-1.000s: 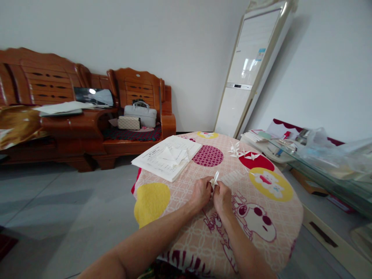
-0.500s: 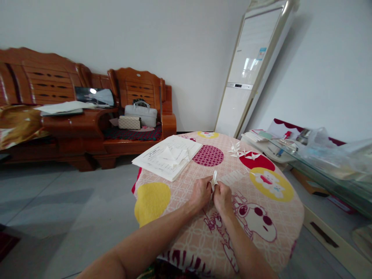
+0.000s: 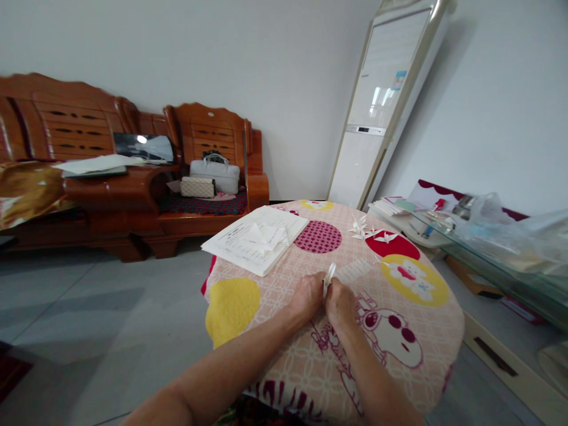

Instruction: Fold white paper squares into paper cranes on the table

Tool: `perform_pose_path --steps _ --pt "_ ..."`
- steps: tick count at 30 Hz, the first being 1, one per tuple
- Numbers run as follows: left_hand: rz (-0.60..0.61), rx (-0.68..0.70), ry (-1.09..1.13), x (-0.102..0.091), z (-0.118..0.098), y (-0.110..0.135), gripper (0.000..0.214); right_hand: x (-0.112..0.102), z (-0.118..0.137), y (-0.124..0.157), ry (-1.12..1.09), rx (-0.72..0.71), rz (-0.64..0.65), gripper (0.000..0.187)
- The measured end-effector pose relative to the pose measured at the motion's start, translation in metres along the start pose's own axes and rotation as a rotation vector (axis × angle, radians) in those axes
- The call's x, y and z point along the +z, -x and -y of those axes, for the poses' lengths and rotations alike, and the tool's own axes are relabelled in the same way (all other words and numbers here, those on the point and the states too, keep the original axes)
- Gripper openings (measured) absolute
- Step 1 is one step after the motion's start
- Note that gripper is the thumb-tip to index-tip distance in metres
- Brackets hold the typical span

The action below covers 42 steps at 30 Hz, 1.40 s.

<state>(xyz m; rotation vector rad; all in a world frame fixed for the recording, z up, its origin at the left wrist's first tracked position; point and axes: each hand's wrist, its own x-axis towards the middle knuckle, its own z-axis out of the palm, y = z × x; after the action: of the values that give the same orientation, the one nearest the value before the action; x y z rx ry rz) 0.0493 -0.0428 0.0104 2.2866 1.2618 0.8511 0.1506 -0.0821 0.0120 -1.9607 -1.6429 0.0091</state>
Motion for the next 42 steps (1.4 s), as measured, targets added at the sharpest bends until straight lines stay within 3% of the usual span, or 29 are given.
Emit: perform_pose_path --steps 5,13,18,25,28,33,38,42 --pt "-0.057 -0.004 0.119 -0.001 -0.004 0.001 0.029 0.000 -0.002 -0.003 -0.263 -0.026 -0.075 0.030" --pt "-0.083 -0.010 0.213 0.001 -0.005 0.003 0.034 0.002 -0.002 -0.005 -0.290 -0.031 -0.102 0.030" --pt "-0.046 -0.047 0.367 -0.004 -0.003 0.001 0.037 0.002 -0.006 -0.005 -0.224 -0.047 -0.097 0.028" --pt "-0.007 -0.044 0.321 -0.009 0.012 -0.006 0.041 0.001 -0.015 -0.006 0.148 -0.110 -0.085 0.029" --pt "0.001 -0.178 0.490 -0.011 0.015 -0.009 0.047 0.002 -0.017 -0.008 0.227 -0.129 -0.103 0.033" --pt "-0.057 -0.434 0.983 -0.020 0.017 -0.008 0.036 0.002 -0.019 -0.008 0.228 -0.164 -0.119 0.037" --pt "0.150 -0.400 1.209 -0.024 0.016 -0.007 0.042 0.004 -0.021 -0.008 0.102 -0.202 -0.141 0.044" --pt "0.127 -0.384 1.248 -0.024 0.018 -0.008 0.046 0.004 -0.025 -0.011 -0.176 -0.125 -0.221 0.057"
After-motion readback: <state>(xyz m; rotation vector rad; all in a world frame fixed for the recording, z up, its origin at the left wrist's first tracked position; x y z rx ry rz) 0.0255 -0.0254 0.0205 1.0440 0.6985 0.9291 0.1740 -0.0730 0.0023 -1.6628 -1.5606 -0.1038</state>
